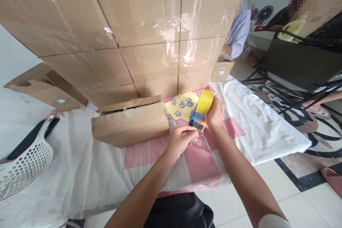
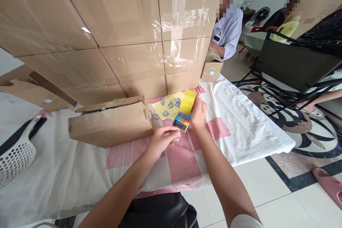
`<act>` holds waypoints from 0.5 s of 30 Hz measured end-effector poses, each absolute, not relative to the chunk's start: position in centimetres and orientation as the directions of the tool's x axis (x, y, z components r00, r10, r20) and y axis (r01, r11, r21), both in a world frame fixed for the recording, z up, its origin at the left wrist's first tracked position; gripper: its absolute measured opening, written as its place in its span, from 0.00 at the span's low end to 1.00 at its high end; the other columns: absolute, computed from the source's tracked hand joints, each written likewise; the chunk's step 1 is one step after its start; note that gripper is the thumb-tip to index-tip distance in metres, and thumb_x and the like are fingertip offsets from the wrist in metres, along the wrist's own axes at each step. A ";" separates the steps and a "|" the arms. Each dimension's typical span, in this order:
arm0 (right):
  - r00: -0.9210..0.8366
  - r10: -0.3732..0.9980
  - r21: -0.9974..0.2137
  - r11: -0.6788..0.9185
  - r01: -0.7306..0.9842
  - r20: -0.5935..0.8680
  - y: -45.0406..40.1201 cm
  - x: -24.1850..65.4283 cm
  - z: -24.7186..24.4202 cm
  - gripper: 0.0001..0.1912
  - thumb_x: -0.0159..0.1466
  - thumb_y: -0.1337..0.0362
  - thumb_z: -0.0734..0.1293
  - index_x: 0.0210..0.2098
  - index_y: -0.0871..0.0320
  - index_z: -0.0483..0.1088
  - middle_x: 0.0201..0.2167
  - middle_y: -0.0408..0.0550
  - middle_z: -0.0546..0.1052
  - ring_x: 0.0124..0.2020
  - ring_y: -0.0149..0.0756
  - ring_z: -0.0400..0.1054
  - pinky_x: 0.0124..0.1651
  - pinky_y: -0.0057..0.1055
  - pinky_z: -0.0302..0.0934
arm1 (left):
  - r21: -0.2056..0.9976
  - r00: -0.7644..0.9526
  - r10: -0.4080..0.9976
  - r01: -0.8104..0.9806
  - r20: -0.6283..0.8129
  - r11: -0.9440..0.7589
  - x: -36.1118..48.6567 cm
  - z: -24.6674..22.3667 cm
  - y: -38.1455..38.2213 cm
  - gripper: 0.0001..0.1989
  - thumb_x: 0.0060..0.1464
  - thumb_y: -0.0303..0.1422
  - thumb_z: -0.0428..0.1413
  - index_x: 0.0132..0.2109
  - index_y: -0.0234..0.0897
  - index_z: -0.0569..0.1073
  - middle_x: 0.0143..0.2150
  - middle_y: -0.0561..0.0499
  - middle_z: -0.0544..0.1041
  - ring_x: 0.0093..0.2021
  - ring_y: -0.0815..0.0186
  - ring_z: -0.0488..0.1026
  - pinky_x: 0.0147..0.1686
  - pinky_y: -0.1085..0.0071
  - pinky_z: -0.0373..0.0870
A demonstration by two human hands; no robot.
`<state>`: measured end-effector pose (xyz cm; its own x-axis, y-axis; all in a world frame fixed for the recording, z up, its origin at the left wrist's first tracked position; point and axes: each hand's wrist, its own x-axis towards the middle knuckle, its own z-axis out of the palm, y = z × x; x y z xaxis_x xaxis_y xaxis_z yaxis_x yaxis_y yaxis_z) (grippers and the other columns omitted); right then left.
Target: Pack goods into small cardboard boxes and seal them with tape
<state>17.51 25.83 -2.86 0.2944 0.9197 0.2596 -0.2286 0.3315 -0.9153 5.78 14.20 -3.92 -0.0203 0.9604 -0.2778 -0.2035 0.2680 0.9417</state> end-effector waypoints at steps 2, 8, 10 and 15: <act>0.303 0.925 -0.918 0.310 -0.246 0.231 25.9 17.6 -2.6 0.24 0.68 0.44 0.61 0.24 0.55 0.64 0.19 0.38 0.64 0.19 0.29 0.59 0.22 0.29 0.58 | 0.946 -0.017 0.963 -0.191 -0.271 0.262 5.7 -3.9 14.3 0.10 0.49 0.34 0.64 0.37 0.32 0.80 0.33 0.44 0.82 0.31 0.65 0.79 0.24 0.77 0.65; 0.326 0.919 -0.909 0.317 -0.270 0.224 25.9 18.0 -2.4 0.24 0.67 0.46 0.63 0.22 0.54 0.60 0.19 0.38 0.63 0.19 0.29 0.59 0.22 0.28 0.60 | 0.952 0.008 0.973 -0.206 -0.230 0.226 5.6 -3.9 14.4 0.12 0.48 0.37 0.66 0.36 0.33 0.80 0.33 0.44 0.82 0.29 0.66 0.77 0.24 0.76 0.64; 0.313 0.925 -0.913 0.305 -0.271 0.216 26.0 18.0 -2.5 0.24 0.66 0.44 0.63 0.23 0.54 0.61 0.18 0.38 0.63 0.19 0.30 0.60 0.21 0.29 0.61 | 0.949 -0.002 0.970 -0.208 -0.244 0.238 5.6 -3.9 14.4 0.11 0.46 0.37 0.67 0.34 0.33 0.80 0.32 0.45 0.82 0.29 0.65 0.77 0.23 0.75 0.64; 0.286 0.941 -0.923 0.262 -0.281 0.180 26.1 18.0 -2.8 0.24 0.66 0.42 0.63 0.25 0.55 0.65 0.19 0.39 0.67 0.19 0.31 0.63 0.21 0.30 0.63 | 0.939 -0.009 0.962 -0.217 -0.274 0.266 5.5 -4.0 14.3 0.11 0.45 0.35 0.67 0.34 0.32 0.80 0.30 0.46 0.81 0.28 0.66 0.76 0.23 0.76 0.64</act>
